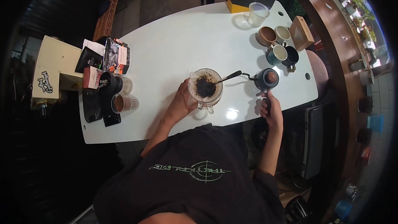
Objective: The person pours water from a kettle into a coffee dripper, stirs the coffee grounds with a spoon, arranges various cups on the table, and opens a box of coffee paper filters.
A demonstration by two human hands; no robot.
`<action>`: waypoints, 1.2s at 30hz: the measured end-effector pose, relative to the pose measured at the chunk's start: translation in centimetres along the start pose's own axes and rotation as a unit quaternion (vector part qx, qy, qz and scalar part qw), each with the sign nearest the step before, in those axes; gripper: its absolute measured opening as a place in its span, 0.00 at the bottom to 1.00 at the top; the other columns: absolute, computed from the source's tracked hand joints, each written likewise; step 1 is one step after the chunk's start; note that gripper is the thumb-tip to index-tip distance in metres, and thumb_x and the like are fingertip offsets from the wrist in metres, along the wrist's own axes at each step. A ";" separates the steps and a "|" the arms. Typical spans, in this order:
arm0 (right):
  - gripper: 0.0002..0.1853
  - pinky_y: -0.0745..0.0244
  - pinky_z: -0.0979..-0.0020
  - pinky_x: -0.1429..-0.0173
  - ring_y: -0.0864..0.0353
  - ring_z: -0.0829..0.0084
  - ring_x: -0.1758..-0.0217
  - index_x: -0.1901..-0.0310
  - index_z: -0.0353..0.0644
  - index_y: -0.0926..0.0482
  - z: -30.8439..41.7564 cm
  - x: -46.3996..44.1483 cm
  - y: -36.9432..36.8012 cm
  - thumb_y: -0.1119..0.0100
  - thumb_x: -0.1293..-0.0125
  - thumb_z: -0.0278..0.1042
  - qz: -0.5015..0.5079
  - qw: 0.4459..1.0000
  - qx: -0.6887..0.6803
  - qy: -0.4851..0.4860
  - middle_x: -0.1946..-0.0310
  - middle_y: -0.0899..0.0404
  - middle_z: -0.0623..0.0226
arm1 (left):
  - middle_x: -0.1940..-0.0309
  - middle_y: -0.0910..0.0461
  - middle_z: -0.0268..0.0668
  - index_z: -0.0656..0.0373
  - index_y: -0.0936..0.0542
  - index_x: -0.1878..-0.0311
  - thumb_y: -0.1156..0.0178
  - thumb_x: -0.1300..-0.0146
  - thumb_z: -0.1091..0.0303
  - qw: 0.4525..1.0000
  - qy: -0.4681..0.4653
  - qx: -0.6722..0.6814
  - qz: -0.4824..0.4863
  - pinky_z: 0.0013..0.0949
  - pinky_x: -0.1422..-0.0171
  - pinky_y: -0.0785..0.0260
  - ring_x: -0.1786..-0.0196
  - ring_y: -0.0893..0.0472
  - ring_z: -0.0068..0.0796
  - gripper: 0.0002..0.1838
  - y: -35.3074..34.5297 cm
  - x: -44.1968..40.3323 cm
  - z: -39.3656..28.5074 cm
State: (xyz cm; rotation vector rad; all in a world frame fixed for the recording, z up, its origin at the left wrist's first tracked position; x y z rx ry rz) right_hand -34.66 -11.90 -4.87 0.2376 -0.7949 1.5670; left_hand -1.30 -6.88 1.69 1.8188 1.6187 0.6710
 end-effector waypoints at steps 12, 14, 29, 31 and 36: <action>0.19 0.56 0.78 0.84 0.50 0.86 0.88 0.67 0.48 0.31 -0.7 1.2 -0.7 0.50 0.21 0.53 -0.130 0.985 0.039 0.103 0.86 0.46 0.82 | 0.26 0.41 0.39 0.57 0.31 0.30 0.26 0.43 0.61 1.000 -0.015 0.000 -0.017 0.47 0.22 0.38 0.27 0.35 0.47 0.39 -0.1 0.3 0.0; 0.20 0.55 0.78 0.85 0.48 0.86 0.89 0.70 0.47 0.32 0.2 2.7 -1.4 0.50 0.21 0.51 -0.129 0.983 0.057 0.116 0.86 0.44 0.81 | 0.26 0.41 0.39 0.57 0.30 0.30 0.26 0.43 0.60 1.000 -0.014 0.002 -0.019 0.48 0.22 0.38 0.26 0.35 0.47 0.38 -0.2 0.3 0.2; 0.18 0.56 0.81 0.83 0.49 0.91 0.87 0.67 0.46 0.27 9.1 10.9 -7.3 0.47 0.22 0.49 -0.097 0.965 0.092 0.225 0.84 0.41 0.84 | 0.25 0.41 0.42 0.60 0.29 0.31 0.26 0.43 0.59 0.999 -0.018 0.015 -0.033 0.47 0.21 0.39 0.25 0.37 0.47 0.38 -0.3 0.4 0.4; 0.18 0.57 0.81 0.83 0.50 0.91 0.87 0.68 0.46 0.27 9.8 11.3 -8.3 0.47 0.22 0.49 -0.095 0.961 0.109 0.235 0.84 0.42 0.84 | 0.25 0.41 0.43 0.60 0.30 0.30 0.26 0.43 0.59 0.999 -0.030 0.019 -0.039 0.47 0.22 0.39 0.24 0.37 0.47 0.39 -0.4 0.4 0.4; 0.19 0.56 0.82 0.82 0.49 0.92 0.85 0.71 0.46 0.28 11.1 11.5 -10.7 0.50 0.20 0.45 -0.093 0.949 0.147 0.264 0.83 0.42 0.85 | 0.26 0.40 0.44 0.60 0.35 0.28 0.26 0.43 0.61 0.997 -0.016 0.056 -0.044 0.47 0.22 0.38 0.26 0.35 0.49 0.42 -0.5 0.4 0.6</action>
Point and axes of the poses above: each hand's wrist, its own x-axis away from the middle knuckle, its own y-axis out of the back of the hand, z = x × y, the point moved 7 cm from there along -x, towards the middle knuckle
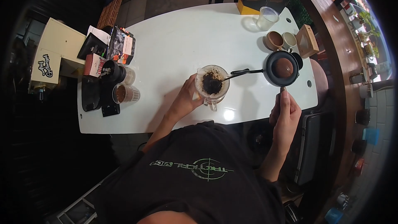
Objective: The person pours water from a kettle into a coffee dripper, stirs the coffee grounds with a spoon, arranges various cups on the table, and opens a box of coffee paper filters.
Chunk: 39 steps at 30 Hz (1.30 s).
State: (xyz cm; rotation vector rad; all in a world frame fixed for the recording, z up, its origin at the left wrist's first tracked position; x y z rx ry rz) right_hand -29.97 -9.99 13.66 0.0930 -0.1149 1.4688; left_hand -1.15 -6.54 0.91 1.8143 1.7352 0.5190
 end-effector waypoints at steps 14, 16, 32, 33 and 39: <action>0.19 0.58 0.82 0.82 0.50 0.93 0.86 0.69 0.45 0.26 1.1 -2.0 -1.8 0.48 0.20 0.47 0.042 0.996 0.067 0.041 0.84 0.42 0.86 | 0.32 0.32 0.48 0.56 0.45 0.25 0.22 0.48 0.64 1.000 0.013 0.021 -0.019 0.50 0.25 0.35 0.29 0.32 0.53 0.52 0.6 0.0 -0.8; 0.19 0.58 0.82 0.82 0.50 0.93 0.86 0.69 0.45 0.26 1.5 -2.1 -2.2 0.48 0.20 0.46 0.048 0.995 0.075 0.054 0.84 0.41 0.87 | 0.32 0.32 0.48 0.56 0.45 0.25 0.22 0.48 0.64 0.999 0.011 0.035 -0.018 0.50 0.25 0.35 0.29 0.32 0.53 0.52 0.5 0.0 -0.7; 0.21 0.55 0.81 0.82 0.47 0.92 0.87 0.72 0.40 0.27 2.2 -3.2 -2.8 0.49 0.20 0.42 0.038 0.994 0.085 0.055 0.86 0.40 0.84 | 0.32 0.33 0.49 0.58 0.45 0.25 0.22 0.48 0.65 0.999 0.021 0.043 -0.010 0.50 0.25 0.36 0.28 0.33 0.54 0.52 0.3 -0.1 -0.3; 0.21 0.55 0.81 0.82 0.47 0.92 0.87 0.72 0.41 0.27 2.2 -3.2 -2.7 0.49 0.20 0.42 0.035 0.994 0.089 0.058 0.86 0.40 0.84 | 0.32 0.33 0.49 0.58 0.45 0.25 0.22 0.48 0.65 0.998 0.025 0.049 -0.007 0.50 0.25 0.36 0.28 0.33 0.54 0.52 0.4 -0.1 -0.4; 0.21 0.54 0.82 0.82 0.46 0.92 0.87 0.72 0.40 0.26 1.8 -3.0 -1.6 0.49 0.20 0.42 0.020 0.994 0.098 0.050 0.87 0.40 0.83 | 0.32 0.33 0.48 0.58 0.45 0.25 0.22 0.48 0.65 0.999 0.019 0.043 -0.010 0.51 0.25 0.36 0.29 0.32 0.54 0.52 0.3 0.0 -0.3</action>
Point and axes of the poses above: each hand's wrist, its own x-axis away from the middle knuckle, its own y-axis out of the back of the hand, z = x × y, the point moved 7 cm from there along -x, towards the middle knuckle
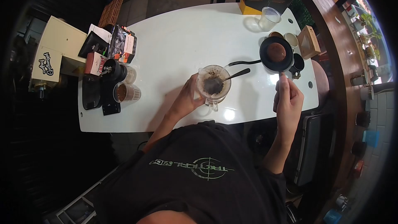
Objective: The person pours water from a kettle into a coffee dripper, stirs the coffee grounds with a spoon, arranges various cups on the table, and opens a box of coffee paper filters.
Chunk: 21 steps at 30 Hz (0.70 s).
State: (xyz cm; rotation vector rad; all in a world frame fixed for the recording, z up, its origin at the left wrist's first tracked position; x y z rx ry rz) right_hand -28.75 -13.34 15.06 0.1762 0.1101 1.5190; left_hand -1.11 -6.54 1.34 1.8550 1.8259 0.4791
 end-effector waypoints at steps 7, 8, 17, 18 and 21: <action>0.20 0.54 0.83 0.82 0.45 0.93 0.86 0.71 0.40 0.26 0.1 1.3 1.2 0.49 0.20 0.42 -0.016 1.000 -0.002 -0.014 0.84 0.39 0.84 | 0.32 0.33 0.48 0.58 0.46 0.25 0.22 0.48 0.64 1.000 0.006 -0.017 0.015 0.50 0.24 0.37 0.28 0.32 0.54 0.52 0.1 -0.2 -0.1; 0.20 0.53 0.83 0.82 0.45 0.93 0.86 0.70 0.40 0.25 -0.1 1.4 1.5 0.49 0.20 0.42 -0.005 1.000 0.001 -0.012 0.84 0.39 0.84 | 0.32 0.33 0.48 0.58 0.46 0.25 0.22 0.48 0.64 1.000 0.006 -0.017 0.015 0.50 0.24 0.37 0.28 0.32 0.54 0.52 0.1 -0.3 -0.1; 0.20 0.52 0.83 0.83 0.44 0.93 0.85 0.71 0.39 0.26 -0.8 2.7 2.0 0.48 0.20 0.42 0.007 1.000 0.005 -0.029 0.83 0.38 0.83 | 0.32 0.34 0.48 0.59 0.46 0.25 0.24 0.45 0.62 1.000 -0.001 -0.022 0.020 0.50 0.23 0.38 0.28 0.33 0.53 0.51 -0.3 -0.3 0.4; 0.20 0.52 0.83 0.82 0.44 0.93 0.85 0.71 0.40 0.26 -0.9 2.7 1.9 0.48 0.20 0.42 0.016 0.999 0.003 -0.030 0.82 0.37 0.83 | 0.32 0.34 0.48 0.58 0.46 0.25 0.24 0.46 0.62 1.000 -0.002 -0.014 0.019 0.50 0.23 0.38 0.28 0.32 0.53 0.51 -0.2 -0.3 0.3; 0.20 0.55 0.82 0.83 0.47 0.93 0.86 0.71 0.43 0.25 -1.3 2.8 1.6 0.47 0.21 0.45 0.008 0.999 0.003 -0.038 0.85 0.40 0.84 | 0.32 0.33 0.47 0.57 0.46 0.25 0.24 0.46 0.64 1.000 0.002 -0.006 0.023 0.50 0.24 0.37 0.29 0.32 0.53 0.51 0.0 -0.5 -0.2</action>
Point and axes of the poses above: each hand's wrist, its own x-axis away from the middle knuckle, its own y-axis out of the back of the hand, z = x × y, the point moved 7 cm from there along -x, towards the middle knuckle
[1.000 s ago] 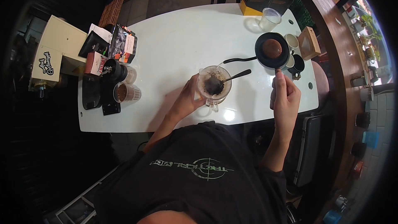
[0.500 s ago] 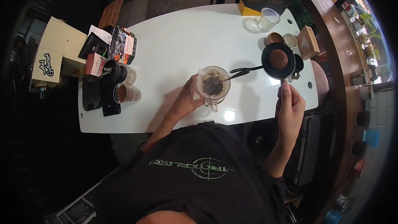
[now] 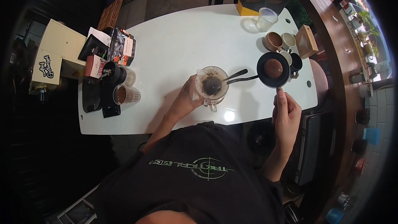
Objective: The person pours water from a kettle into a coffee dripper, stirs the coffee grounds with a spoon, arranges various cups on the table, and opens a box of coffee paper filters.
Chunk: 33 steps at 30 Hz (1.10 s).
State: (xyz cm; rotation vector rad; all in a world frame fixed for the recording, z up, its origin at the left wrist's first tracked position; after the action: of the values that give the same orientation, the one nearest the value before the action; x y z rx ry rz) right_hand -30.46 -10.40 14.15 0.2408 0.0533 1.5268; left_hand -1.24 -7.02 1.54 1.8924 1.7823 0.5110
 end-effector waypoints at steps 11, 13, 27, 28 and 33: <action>0.20 0.53 0.82 0.80 0.44 0.93 0.83 0.73 0.40 0.27 0.6 -0.6 -1.9 0.47 0.21 0.42 0.034 0.999 -0.013 0.011 0.83 0.39 0.84 | 0.33 0.33 0.45 0.55 0.45 0.26 0.25 0.47 0.66 1.000 -0.005 -0.005 0.005 0.50 0.25 0.37 0.29 0.32 0.53 0.49 0.0 0.0 -0.3; 0.20 0.53 0.81 0.80 0.44 0.93 0.84 0.73 0.40 0.27 0.8 -0.8 -2.1 0.47 0.21 0.42 0.033 0.999 -0.004 0.014 0.84 0.39 0.84 | 0.32 0.34 0.47 0.56 0.45 0.25 0.25 0.46 0.65 1.000 0.006 -0.009 0.000 0.50 0.24 0.37 0.29 0.32 0.53 0.50 -0.1 0.1 0.2; 0.22 0.54 0.79 0.79 0.46 0.92 0.84 0.73 0.39 0.27 1.4 -2.5 -3.1 0.47 0.21 0.44 0.038 0.999 0.014 0.029 0.86 0.41 0.84 | 0.32 0.33 0.50 0.57 0.45 0.26 0.23 0.48 0.64 1.000 -0.005 0.010 -0.004 0.51 0.25 0.36 0.29 0.32 0.56 0.50 -0.2 0.1 0.5; 0.22 0.54 0.79 0.79 0.46 0.92 0.84 0.73 0.39 0.27 1.4 -2.6 -3.2 0.47 0.21 0.44 0.039 0.999 0.014 0.029 0.86 0.41 0.84 | 0.32 0.33 0.50 0.57 0.44 0.26 0.23 0.48 0.65 1.000 -0.002 0.010 -0.006 0.51 0.26 0.35 0.29 0.32 0.56 0.50 -0.1 0.1 0.4; 0.21 0.54 0.79 0.78 0.45 0.92 0.83 0.73 0.40 0.28 1.6 -3.4 -3.4 0.47 0.21 0.43 0.043 0.998 0.013 0.038 0.84 0.40 0.83 | 0.32 0.33 0.49 0.56 0.44 0.26 0.23 0.48 0.66 0.999 0.007 0.031 -0.006 0.51 0.26 0.34 0.29 0.32 0.56 0.50 -0.3 0.1 0.7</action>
State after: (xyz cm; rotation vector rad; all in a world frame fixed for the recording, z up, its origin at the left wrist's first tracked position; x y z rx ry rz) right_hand -27.03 -14.01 14.67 0.2088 0.1245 1.6221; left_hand -1.09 -6.95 0.74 1.9229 1.8368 0.4696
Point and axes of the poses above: each hand's wrist, its own x-axis away from the middle knuckle, its own y-axis out of the back of the hand, z = x × y, the point moved 7 cm from there along -x, towards the middle knuckle
